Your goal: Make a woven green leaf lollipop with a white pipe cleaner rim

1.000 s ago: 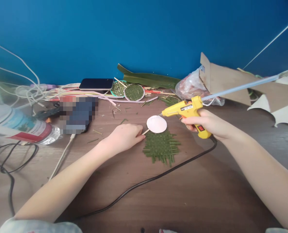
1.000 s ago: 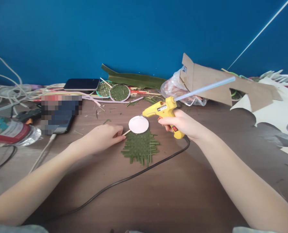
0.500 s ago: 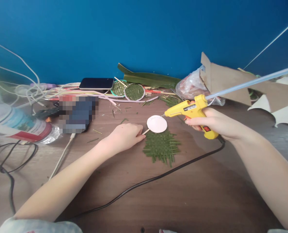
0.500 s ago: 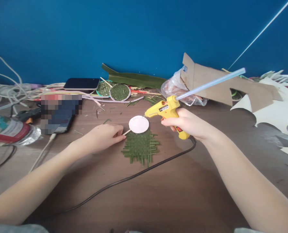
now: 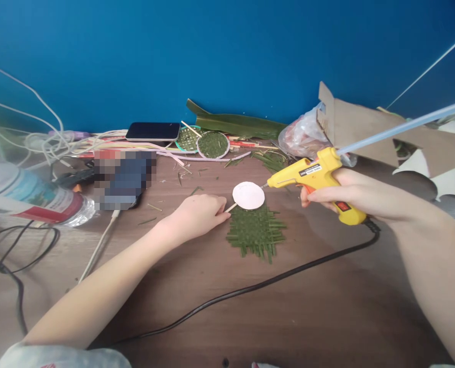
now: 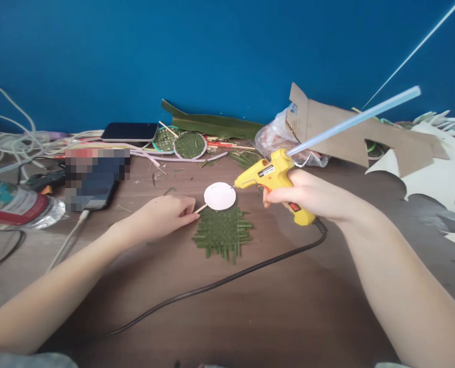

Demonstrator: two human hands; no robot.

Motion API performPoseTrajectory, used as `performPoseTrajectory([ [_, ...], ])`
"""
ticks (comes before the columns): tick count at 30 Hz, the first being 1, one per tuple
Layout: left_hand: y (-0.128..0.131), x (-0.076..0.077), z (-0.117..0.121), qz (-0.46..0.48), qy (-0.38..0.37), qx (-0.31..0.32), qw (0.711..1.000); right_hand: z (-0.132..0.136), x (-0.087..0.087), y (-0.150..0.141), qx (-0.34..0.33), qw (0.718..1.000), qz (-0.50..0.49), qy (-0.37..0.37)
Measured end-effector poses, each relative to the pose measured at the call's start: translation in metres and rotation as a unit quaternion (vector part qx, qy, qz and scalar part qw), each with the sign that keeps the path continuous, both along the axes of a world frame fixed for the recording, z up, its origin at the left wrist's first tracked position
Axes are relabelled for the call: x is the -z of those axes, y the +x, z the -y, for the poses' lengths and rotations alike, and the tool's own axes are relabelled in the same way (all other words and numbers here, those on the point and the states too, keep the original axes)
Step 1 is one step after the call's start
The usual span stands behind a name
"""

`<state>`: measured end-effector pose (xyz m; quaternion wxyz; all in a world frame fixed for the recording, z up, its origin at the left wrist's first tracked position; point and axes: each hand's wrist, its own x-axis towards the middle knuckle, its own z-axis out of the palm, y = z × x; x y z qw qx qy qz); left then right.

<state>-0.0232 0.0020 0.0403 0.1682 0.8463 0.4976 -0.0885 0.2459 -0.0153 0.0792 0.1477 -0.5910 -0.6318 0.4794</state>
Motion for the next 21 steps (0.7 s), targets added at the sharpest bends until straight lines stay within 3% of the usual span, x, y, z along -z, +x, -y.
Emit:
performPoseTrajectory([
  [21, 0.0017, -0.0021, 0.0004, -0.014, 0.003, 0.000, 1.000, 0.0034, 0.0005, 0.0014, 0.042, 0.997, 0.056, -0.017],
])
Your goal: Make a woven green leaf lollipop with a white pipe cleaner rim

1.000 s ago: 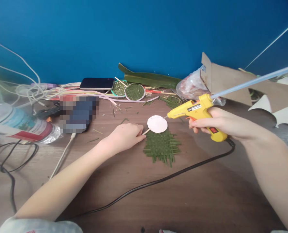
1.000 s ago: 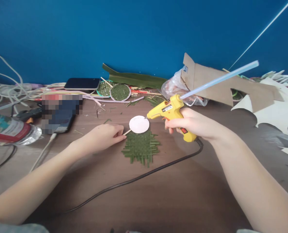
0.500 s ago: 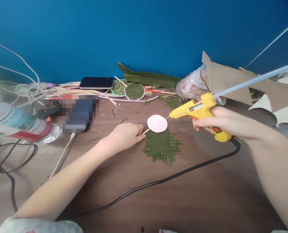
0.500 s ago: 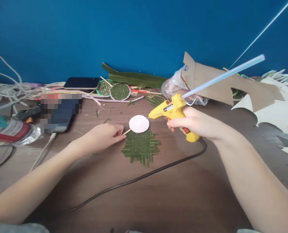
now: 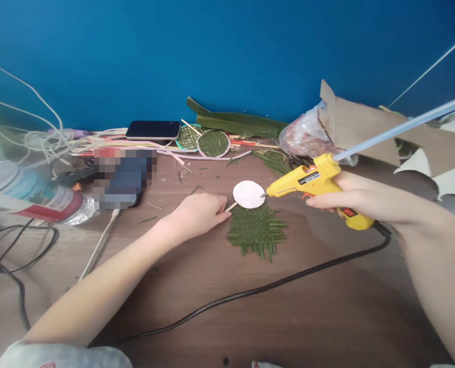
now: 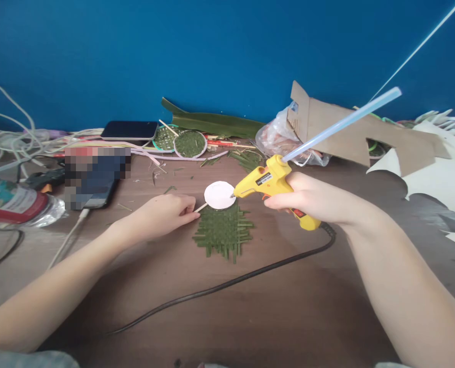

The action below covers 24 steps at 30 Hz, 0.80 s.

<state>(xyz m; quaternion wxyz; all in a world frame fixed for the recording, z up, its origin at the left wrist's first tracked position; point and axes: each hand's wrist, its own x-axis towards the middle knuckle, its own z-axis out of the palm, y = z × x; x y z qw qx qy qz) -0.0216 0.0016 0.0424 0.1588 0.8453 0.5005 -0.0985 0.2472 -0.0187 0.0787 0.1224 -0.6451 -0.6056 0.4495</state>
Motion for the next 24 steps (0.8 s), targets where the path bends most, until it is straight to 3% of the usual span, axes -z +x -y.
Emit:
performPoseTrajectory([
  [10, 0.000, 0.001, 0.000, 0.001, 0.007, 0.002, 1.000, 0.003, -0.003, -0.004, 0.004, 0.999, -0.029, -0.022],
  [24, 0.002, 0.000, 0.000, 0.007, -0.001, -0.003, 1.000, 0.001, -0.005, -0.014, -0.056, 0.996, -0.047, -0.048],
])
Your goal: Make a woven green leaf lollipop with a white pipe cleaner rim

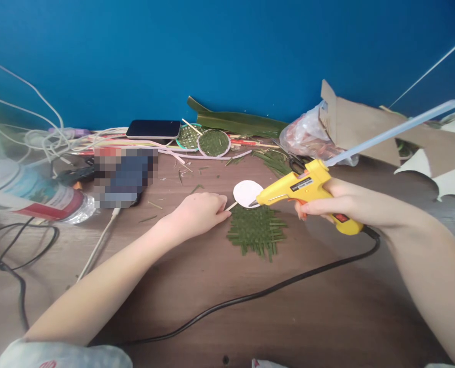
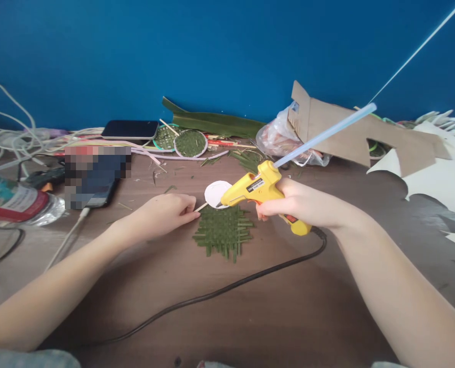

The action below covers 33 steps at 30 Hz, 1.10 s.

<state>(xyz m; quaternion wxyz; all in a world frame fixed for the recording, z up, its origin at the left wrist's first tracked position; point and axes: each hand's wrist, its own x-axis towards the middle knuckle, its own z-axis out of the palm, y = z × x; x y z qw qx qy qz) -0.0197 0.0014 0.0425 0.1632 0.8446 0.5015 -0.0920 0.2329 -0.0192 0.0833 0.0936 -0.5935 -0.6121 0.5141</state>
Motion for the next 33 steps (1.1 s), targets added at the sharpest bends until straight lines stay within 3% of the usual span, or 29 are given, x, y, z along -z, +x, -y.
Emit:
performPoseTrajectory([
  [13, 0.000, 0.000, -0.001, 0.010, -0.002, 0.004, 1.000, -0.002, 0.007, 0.008, 0.046, 0.997, 0.052, 0.025],
  [33, 0.000, -0.001, 0.000, -0.011, 0.002, 0.005, 1.000, -0.002, 0.015, -0.007, 0.010, 0.999, -0.032, 0.037],
])
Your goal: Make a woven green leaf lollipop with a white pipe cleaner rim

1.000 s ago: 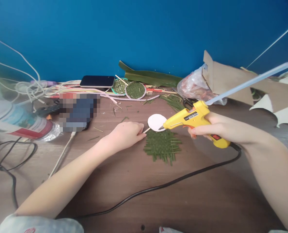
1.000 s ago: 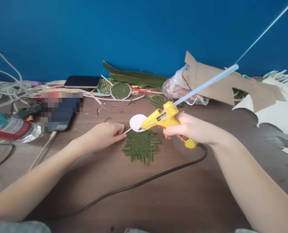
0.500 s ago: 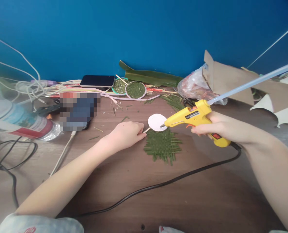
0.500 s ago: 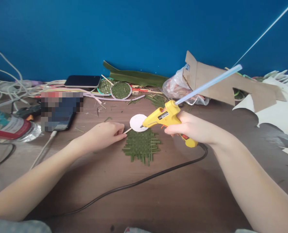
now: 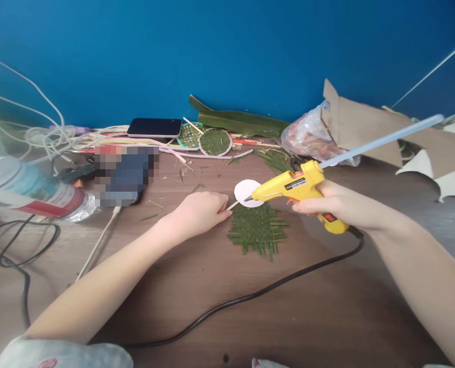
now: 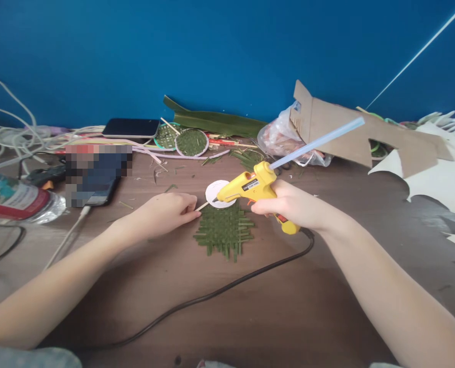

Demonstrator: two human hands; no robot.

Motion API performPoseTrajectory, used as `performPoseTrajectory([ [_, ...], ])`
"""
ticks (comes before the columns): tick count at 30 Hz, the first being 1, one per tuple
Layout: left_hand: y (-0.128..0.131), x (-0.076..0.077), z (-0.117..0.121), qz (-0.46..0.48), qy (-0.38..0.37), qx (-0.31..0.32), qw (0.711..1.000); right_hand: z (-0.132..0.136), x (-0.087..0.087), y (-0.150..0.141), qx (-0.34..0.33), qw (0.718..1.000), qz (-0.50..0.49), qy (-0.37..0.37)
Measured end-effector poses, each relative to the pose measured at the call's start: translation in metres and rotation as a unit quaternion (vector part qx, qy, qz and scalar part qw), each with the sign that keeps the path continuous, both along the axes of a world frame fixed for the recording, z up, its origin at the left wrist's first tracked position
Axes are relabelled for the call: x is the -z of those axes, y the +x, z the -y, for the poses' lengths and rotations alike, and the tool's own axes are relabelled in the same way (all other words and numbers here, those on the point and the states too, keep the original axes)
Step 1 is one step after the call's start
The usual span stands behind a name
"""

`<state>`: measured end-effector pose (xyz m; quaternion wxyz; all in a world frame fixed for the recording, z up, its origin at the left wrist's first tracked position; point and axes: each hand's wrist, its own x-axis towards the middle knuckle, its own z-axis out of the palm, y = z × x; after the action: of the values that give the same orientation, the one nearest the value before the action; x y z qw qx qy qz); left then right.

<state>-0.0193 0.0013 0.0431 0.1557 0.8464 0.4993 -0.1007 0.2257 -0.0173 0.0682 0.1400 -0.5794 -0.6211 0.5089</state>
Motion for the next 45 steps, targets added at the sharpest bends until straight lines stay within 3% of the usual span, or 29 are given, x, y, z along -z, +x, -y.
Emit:
performPoseTrajectory([
  [10, 0.000, 0.003, -0.001, -0.004, 0.004, 0.004, 1.000, -0.002, 0.002, -0.004, -0.020, 1.000, -0.013, -0.004],
  [20, -0.002, 0.004, -0.001, -0.001, 0.008, 0.003, 1.000, -0.004, 0.018, -0.005, 0.027, 0.999, -0.037, 0.012],
  [45, -0.001, 0.002, 0.000, -0.005, 0.004, 0.006, 1.000, -0.008, 0.032, -0.012, 0.078, 0.991, -0.102, 0.046],
])
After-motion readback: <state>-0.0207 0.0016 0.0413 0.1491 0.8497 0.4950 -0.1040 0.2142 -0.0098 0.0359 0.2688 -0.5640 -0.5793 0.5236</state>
